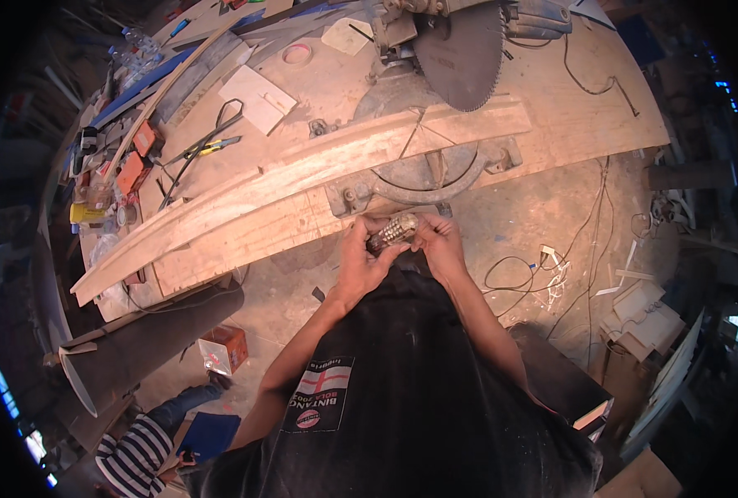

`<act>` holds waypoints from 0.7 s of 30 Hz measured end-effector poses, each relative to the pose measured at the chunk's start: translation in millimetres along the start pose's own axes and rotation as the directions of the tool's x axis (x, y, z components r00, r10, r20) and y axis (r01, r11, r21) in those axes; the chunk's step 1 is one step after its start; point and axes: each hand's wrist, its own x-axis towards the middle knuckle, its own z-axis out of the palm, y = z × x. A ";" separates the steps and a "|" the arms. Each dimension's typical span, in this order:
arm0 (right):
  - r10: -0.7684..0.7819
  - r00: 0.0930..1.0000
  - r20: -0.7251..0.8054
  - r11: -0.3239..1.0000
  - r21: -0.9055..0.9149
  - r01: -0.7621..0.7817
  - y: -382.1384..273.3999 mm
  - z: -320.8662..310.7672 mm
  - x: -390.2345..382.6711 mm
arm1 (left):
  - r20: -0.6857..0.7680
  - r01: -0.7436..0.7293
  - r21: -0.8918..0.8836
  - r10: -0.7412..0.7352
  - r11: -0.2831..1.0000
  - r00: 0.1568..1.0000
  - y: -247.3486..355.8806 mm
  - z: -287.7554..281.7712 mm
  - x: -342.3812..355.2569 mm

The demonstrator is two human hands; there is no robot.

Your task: The person uses a miter saw to cut a wooden plank. They position the wood, lower the saw blade to make a cut, and then remove the cut piece. The person repeats this process for multiple cuts.

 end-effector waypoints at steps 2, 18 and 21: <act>-0.028 0.996 -0.088 0.993 -0.114 0.018 7.1 -10.6 0.2 | -0.052 0.023 -0.186 -0.033 0.982 0.998 4.6 1.7 7.4; 0.058 0.979 -0.194 0.761 -0.627 -0.169 14.3 -158.5 3.3 | -0.327 0.071 0.742 0.268 0.667 0.906 -58.4 -216.2 96.9; 0.282 0.945 -0.165 0.875 -0.359 -0.323 27.2 -127.0 2.7 | -0.160 -0.046 0.840 0.327 0.540 0.931 -66.7 -236.2 110.8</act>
